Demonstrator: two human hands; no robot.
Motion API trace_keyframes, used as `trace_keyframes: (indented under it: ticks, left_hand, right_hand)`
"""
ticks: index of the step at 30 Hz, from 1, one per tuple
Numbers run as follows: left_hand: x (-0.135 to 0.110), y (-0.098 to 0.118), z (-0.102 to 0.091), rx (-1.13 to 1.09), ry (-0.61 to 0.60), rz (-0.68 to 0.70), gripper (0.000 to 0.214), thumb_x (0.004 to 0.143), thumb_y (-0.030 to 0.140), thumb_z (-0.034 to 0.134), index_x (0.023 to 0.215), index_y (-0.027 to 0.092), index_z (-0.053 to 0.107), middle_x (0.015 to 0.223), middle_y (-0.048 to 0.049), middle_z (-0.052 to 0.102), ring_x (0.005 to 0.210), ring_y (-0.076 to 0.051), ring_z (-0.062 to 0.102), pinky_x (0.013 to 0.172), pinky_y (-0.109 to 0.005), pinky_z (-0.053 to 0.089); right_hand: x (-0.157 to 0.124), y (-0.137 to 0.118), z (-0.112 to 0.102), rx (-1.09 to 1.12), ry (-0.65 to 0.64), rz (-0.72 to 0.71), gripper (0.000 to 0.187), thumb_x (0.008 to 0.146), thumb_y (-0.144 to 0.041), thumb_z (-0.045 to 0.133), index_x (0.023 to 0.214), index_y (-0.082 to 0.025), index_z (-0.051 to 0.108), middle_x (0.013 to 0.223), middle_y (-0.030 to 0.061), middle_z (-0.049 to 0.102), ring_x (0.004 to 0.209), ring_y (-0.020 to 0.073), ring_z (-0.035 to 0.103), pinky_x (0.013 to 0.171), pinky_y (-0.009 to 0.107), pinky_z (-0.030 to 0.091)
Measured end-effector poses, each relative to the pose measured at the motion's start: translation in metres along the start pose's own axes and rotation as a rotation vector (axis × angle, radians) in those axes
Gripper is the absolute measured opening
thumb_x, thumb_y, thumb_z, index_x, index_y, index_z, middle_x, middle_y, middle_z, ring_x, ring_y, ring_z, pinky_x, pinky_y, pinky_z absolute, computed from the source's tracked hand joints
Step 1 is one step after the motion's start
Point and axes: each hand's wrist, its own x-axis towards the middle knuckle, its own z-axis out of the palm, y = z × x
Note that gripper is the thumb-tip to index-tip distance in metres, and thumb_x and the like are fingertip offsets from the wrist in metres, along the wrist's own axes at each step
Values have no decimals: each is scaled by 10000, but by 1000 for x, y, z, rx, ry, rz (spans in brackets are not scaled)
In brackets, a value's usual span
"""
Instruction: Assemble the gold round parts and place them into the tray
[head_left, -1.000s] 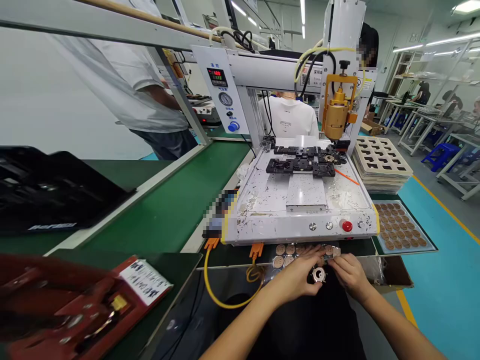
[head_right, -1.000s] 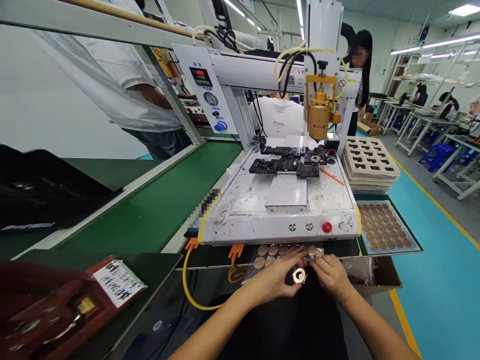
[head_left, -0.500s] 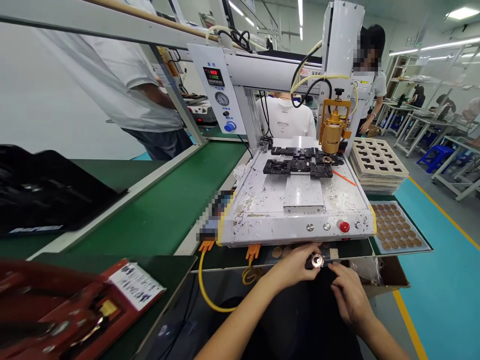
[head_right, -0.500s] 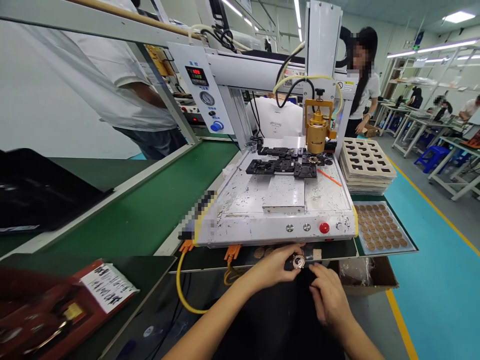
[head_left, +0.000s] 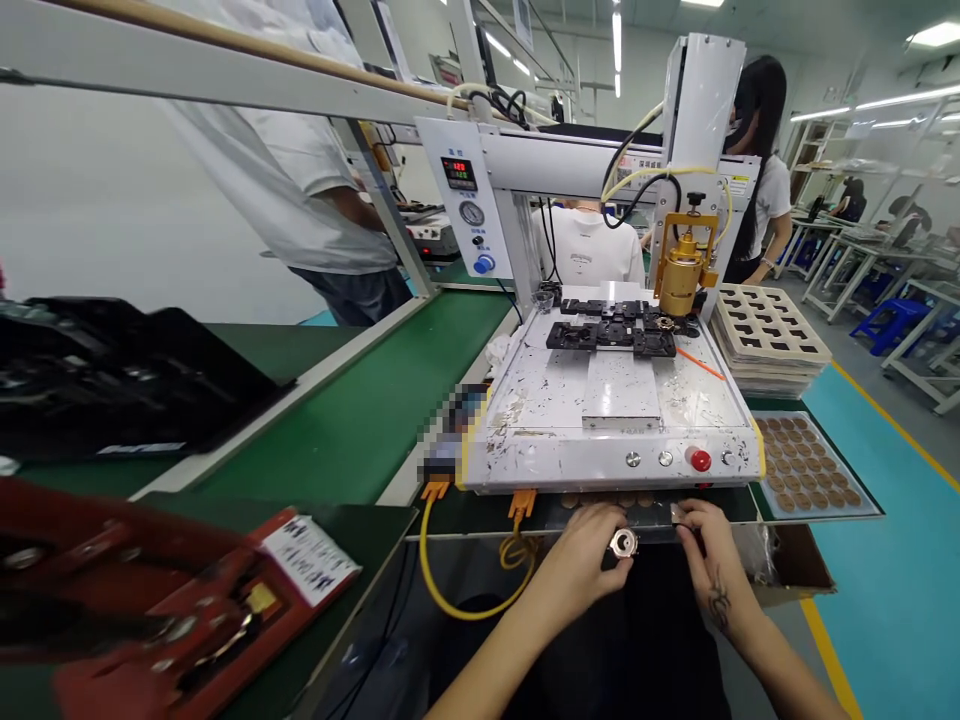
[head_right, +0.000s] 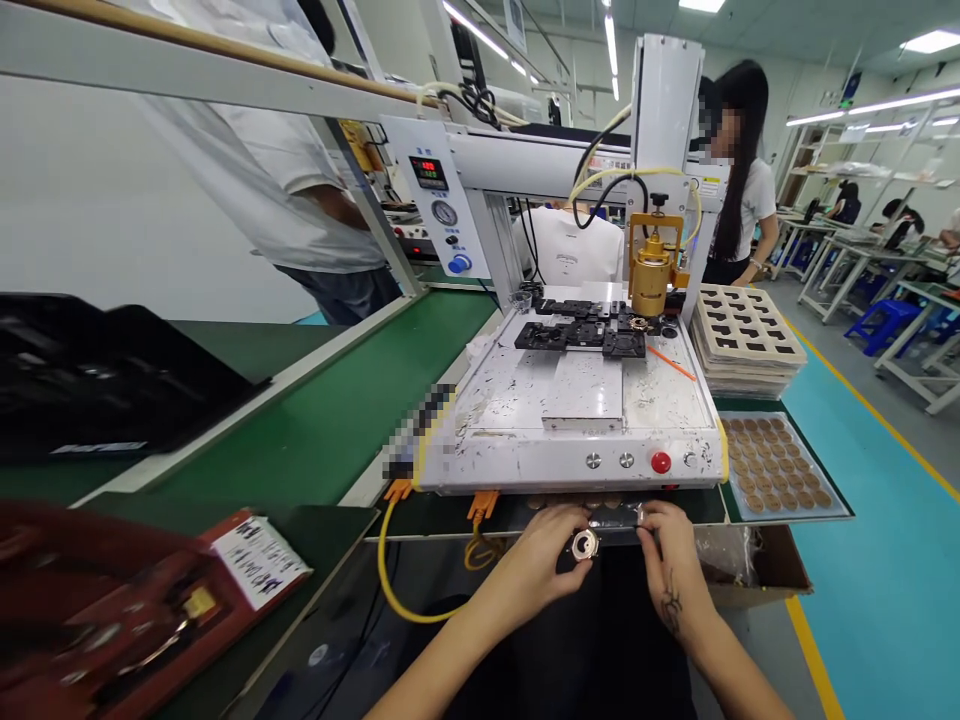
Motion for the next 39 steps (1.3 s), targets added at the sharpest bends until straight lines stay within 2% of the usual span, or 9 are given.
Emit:
trace_keyframes:
  ticks: [3, 6, 9, 11, 16, 21, 25, 35, 39]
  left_hand:
    - [6, 6, 1, 5, 61, -11, 331, 754, 87, 743, 1035, 237, 654, 1249, -108, 713, 1230, -344, 648, 1093, -525, 495]
    - [4, 20, -3, -131, 76, -80, 298, 770, 115, 730, 1032, 234, 654, 1173, -87, 715, 1135, -305, 658, 1027, -489, 519]
    - [-4, 37, -10, -508, 11, -263, 253, 837, 192, 715, 1075, 222, 633, 983, -32, 720, 906, -206, 685, 847, -353, 572]
    - [-12, 46, -13, -787, 8, -378, 305, 828, 245, 775, 1090, 211, 622, 939, -14, 710, 850, -173, 691, 786, -303, 581]
    - [-34, 55, -14, -1189, 142, -545, 557, 699, 344, 974, 1106, 209, 619, 955, -20, 744, 812, -195, 768, 783, -339, 644]
    - [-47, 59, -22, -1284, 208, -652, 658, 679, 349, 1016, 1215, 182, 674, 1131, -120, 815, 1025, -312, 812, 949, -429, 650]
    - [-48, 67, -33, -1320, 229, -699, 623, 788, 438, 947, 1274, 131, 707, 1186, -173, 819, 1088, -332, 799, 1000, -447, 638]
    - [-54, 81, -39, -1375, 243, -641, 532, 857, 473, 889, 1269, 160, 764, 1193, -153, 827, 1116, -335, 790, 1029, -479, 638]
    - [-56, 84, -40, -1347, 245, -612, 514, 870, 496, 870, 1269, 185, 776, 1174, -134, 831, 1137, -322, 775, 1020, -460, 644]
  right_hand:
    - [9, -15, -18, 106, -18, 159, 232, 1068, -447, 557, 1036, -251, 677, 944, 73, 749, 836, 264, 721, 759, 376, 606]
    - [16, -36, -32, 273, -104, 341, 365, 1005, -585, 622, 1083, -250, 744, 837, 41, 716, 714, 227, 658, 642, 328, 550]
    - [21, -60, -38, 380, -184, 394, 405, 973, -609, 663, 1129, -254, 782, 807, 21, 664, 639, 182, 585, 578, 303, 488]
    - [23, -72, -36, 460, -214, 410, 400, 946, -601, 709, 1129, -253, 785, 841, 24, 670, 620, 161, 570, 561, 297, 479]
    - [28, -85, -21, 709, -265, 550, 418, 811, -588, 861, 971, -229, 719, 783, 0, 693, 512, 117, 533, 470, 274, 488]
    - [34, -90, -10, 830, -279, 609, 445, 737, -543, 934, 845, -219, 647, 705, -31, 676, 481, 112, 551, 446, 263, 515]
    - [34, -95, -11, 782, -328, 564, 414, 821, -565, 873, 861, -202, 678, 667, -22, 689, 501, 131, 612, 532, 289, 558]
    - [14, -89, -20, 980, -481, 673, 332, 944, -473, 801, 855, -205, 625, 612, -42, 620, 510, 116, 586, 532, 254, 538]
    - [14, -93, -22, 930, -525, 671, 358, 964, -504, 764, 846, -209, 600, 637, -39, 599, 488, 99, 509, 460, 218, 433]
